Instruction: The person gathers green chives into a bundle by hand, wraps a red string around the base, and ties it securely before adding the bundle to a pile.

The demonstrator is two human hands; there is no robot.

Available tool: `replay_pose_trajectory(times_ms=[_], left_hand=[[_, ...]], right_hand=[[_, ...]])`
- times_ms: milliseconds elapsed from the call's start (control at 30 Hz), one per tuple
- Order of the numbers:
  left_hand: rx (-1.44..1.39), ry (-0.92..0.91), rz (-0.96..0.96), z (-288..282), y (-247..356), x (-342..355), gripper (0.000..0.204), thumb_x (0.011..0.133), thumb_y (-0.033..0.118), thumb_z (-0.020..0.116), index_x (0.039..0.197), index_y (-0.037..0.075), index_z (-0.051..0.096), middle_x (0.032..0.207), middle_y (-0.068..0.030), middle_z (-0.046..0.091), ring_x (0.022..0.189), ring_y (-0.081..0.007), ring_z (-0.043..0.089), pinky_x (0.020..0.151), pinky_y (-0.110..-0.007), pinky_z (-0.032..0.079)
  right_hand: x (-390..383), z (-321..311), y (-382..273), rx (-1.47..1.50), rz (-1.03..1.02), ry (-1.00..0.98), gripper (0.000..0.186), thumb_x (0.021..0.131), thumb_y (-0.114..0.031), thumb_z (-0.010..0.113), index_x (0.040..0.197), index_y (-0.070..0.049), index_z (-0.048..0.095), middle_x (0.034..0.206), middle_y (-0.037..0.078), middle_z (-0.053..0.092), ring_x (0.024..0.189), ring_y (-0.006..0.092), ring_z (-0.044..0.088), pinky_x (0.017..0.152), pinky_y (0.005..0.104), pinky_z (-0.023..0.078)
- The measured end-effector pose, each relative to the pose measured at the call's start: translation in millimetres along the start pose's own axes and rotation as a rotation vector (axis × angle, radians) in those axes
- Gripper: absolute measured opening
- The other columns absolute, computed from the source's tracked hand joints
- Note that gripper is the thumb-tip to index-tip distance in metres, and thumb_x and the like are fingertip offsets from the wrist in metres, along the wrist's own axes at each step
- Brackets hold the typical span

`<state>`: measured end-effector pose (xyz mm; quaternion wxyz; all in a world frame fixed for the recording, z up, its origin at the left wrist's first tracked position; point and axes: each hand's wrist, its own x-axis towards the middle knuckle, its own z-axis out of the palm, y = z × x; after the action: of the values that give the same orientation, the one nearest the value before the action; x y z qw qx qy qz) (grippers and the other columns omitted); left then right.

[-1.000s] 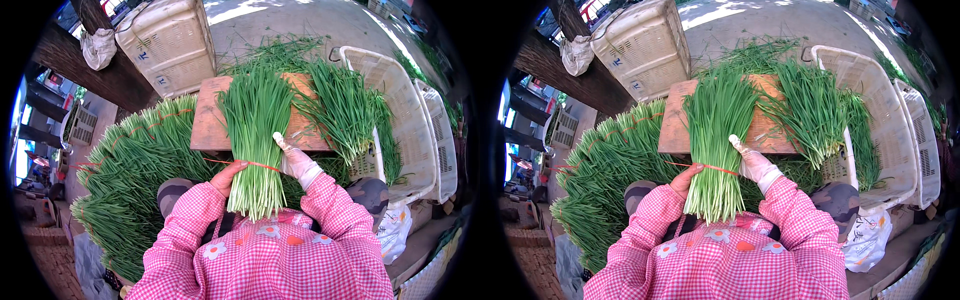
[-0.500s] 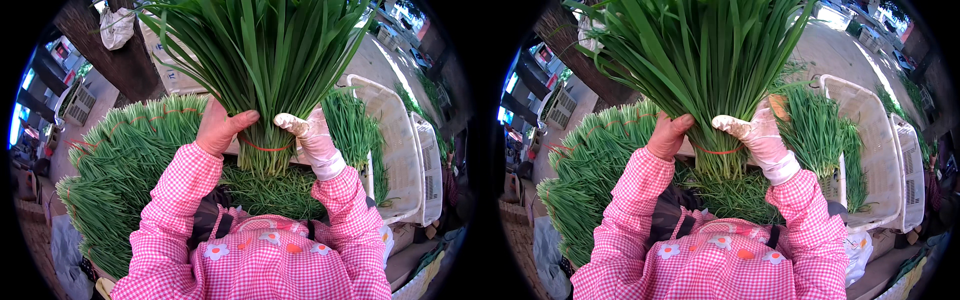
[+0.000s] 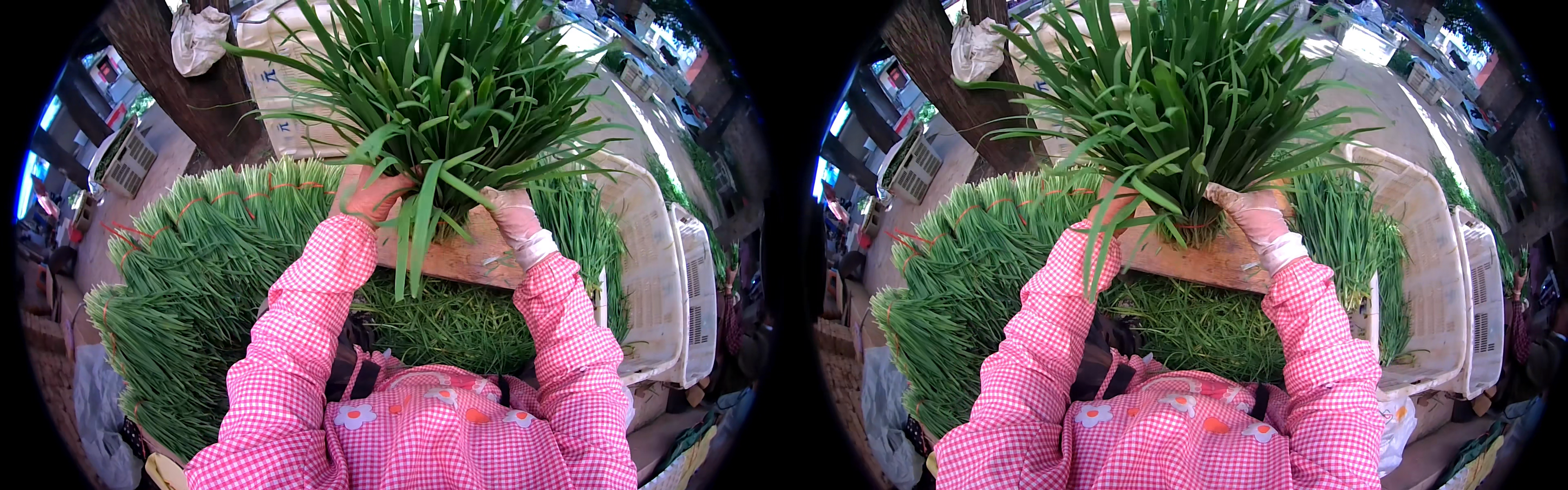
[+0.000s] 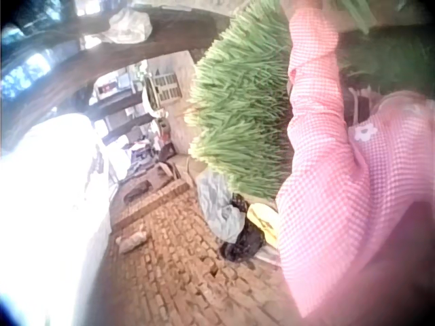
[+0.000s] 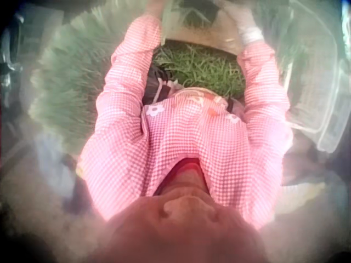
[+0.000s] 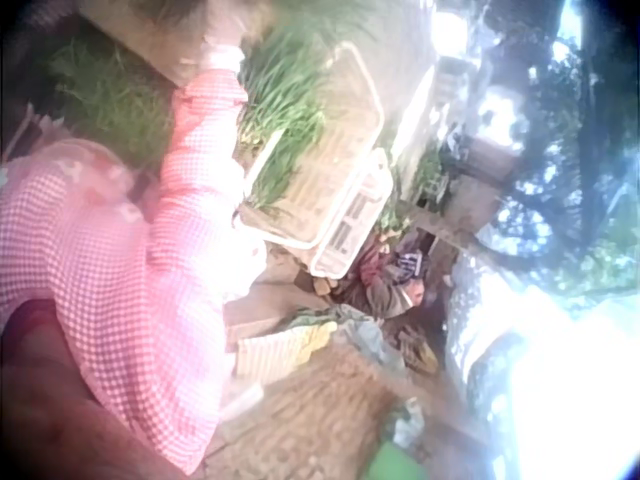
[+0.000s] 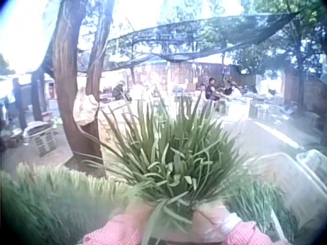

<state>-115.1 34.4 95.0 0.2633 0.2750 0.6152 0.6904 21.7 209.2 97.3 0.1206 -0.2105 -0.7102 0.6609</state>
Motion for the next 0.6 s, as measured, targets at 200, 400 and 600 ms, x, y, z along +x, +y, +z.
replay_pose_trajectory(times_ms=[200,400,600], left_hand=[[0.256,0.078,0.347,6,-18,8,0.04,0.077,0.01,0.066,0.112,0.003,0.05,0.106,-0.0074,0.057,0.096,-0.0159,0.053,0.082,-0.029,0.043],[-0.489,-0.083,-0.042,4,17,21,0.032,0.085,0.018,0.06,0.112,0.003,0.052,0.101,-0.0081,0.061,0.09,-0.0183,0.06,0.078,-0.035,0.051],[-0.561,-0.04,-0.471,8,-20,35,0.058,0.08,0.033,0.066,0.126,0.004,0.043,0.124,-0.0153,0.05,0.111,-0.0233,0.051,0.093,-0.044,0.041]], right_hand=[[9,6,8,-0.202,-0.469,0.031,0.035,0.079,-0.012,0.068,0.108,0.002,0.055,0.1,0.008,0.063,0.09,0.0181,0.059,0.079,0.0277,0.048],[17,8,-20,0.074,-0.418,-0.014,0.039,0.076,-0.02,0.071,0.106,0.001,0.058,0.1,0.012,0.063,0.088,0.0204,0.06,0.083,0.0314,0.045],[61,-21,61,-0.224,0.117,0.006,0.053,0.084,-0.034,0.06,0.12,0.003,0.048,0.11,0.009,0.058,0.094,0.0151,0.057,0.085,0.0285,0.044]])
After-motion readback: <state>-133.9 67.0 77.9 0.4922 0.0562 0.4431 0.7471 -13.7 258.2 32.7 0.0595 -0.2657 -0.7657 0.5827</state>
